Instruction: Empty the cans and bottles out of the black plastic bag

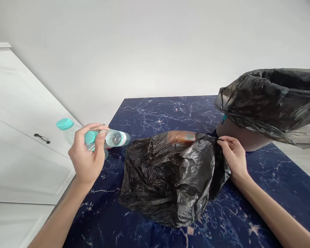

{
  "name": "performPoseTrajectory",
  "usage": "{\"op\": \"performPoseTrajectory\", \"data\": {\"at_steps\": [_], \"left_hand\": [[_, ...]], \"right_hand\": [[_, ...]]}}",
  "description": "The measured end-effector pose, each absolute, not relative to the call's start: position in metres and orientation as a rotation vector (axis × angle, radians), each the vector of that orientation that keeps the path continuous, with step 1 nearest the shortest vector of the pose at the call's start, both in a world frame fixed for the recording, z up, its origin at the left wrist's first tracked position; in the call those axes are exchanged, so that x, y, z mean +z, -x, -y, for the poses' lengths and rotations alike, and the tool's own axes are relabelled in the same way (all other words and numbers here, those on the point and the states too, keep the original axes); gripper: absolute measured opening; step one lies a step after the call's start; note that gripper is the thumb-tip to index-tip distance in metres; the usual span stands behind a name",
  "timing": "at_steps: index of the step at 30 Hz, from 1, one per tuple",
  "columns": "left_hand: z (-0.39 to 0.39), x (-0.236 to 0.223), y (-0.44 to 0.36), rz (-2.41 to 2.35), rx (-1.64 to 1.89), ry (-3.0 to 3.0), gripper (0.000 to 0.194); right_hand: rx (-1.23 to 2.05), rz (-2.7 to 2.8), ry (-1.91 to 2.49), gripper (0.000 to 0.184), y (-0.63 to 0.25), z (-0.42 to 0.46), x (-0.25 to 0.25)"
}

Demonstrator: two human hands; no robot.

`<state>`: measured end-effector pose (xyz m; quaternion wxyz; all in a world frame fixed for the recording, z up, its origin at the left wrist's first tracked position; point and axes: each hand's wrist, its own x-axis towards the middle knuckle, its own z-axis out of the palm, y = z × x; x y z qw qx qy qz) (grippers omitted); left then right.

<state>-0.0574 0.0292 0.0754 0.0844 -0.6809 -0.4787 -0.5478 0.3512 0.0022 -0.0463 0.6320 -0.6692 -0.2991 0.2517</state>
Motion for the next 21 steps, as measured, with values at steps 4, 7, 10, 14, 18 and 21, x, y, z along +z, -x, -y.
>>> {"op": "performPoseTrajectory", "data": {"at_steps": [4,7,10,14,18,21], "left_hand": [[-0.029,0.073,0.053,1.196,-1.725,2.106,0.024],[-0.034,0.075,0.056,1.043,-1.74,2.093,0.022],[-0.038,0.079,0.06,0.968,-1.71,1.988,0.017],[-0.035,0.089,0.063,0.993,-1.743,1.946,0.02],[-0.017,0.099,0.063,1.273,-1.701,1.994,0.024],[-0.001,0.103,0.07,1.395,-1.613,1.912,0.029]], "right_hand": [[0.583,0.701,1.527,0.033,-0.35,-0.002,-0.046],[0.583,0.716,1.525,0.033,-0.35,-0.003,-0.047],[0.579,0.727,1.526,0.033,-0.351,-0.003,-0.048],[0.576,0.745,1.526,0.034,-0.352,-0.003,-0.049],[0.571,0.759,1.525,0.032,-0.352,-0.003,-0.051],[0.566,0.777,1.522,0.031,-0.352,-0.003,-0.052]]}}
